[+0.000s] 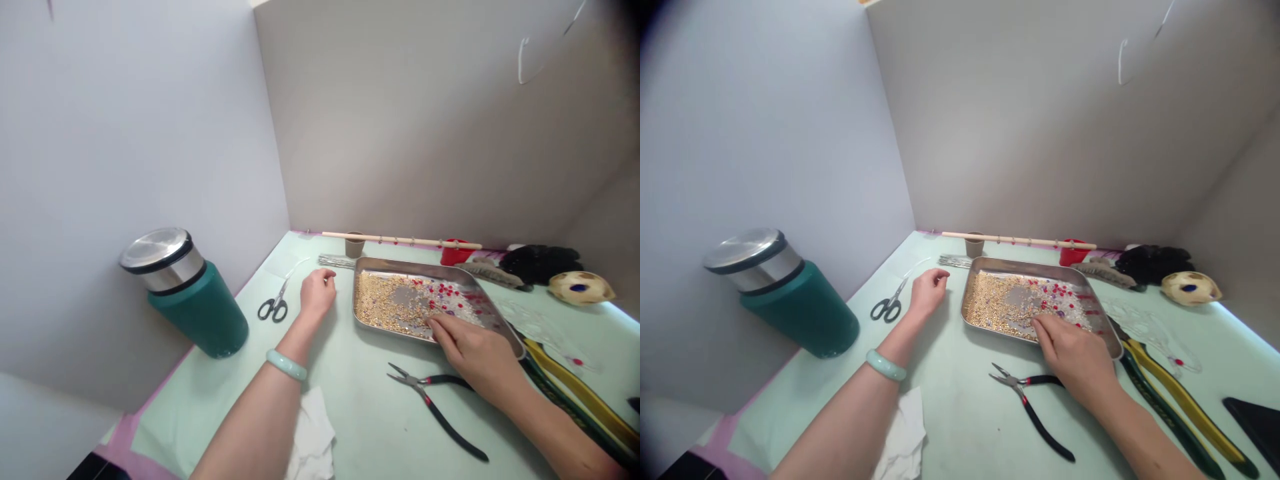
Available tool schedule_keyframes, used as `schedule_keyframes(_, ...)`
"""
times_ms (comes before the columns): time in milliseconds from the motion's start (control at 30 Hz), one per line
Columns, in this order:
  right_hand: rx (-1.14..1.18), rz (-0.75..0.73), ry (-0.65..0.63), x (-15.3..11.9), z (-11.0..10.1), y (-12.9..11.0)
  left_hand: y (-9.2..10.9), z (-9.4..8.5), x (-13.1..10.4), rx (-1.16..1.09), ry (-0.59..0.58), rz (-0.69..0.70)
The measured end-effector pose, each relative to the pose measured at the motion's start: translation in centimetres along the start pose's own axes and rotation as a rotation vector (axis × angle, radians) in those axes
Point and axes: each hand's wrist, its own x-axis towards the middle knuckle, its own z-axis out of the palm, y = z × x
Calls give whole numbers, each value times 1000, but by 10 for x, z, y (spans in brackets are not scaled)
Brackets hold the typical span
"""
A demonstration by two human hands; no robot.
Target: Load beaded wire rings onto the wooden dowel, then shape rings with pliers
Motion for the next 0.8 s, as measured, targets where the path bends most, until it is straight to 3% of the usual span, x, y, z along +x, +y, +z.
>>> schedule_keyframes(167, -4, 13, 7, -1, 3, 1, -22, -14, 14, 149, -50, -132)
schedule_keyframes(400, -20, 27, 4, -1, 3, 0, -26, -17, 14, 239, -199, -153)
schedule_keyframes(633, -26, 28, 7, -1, 4, 0, -27, -23, 17, 287, -152, -195)
schedule_keyframes(800, -31, 24, 12, -2, 3, 0, -31, -23, 16, 327, -200, -245)
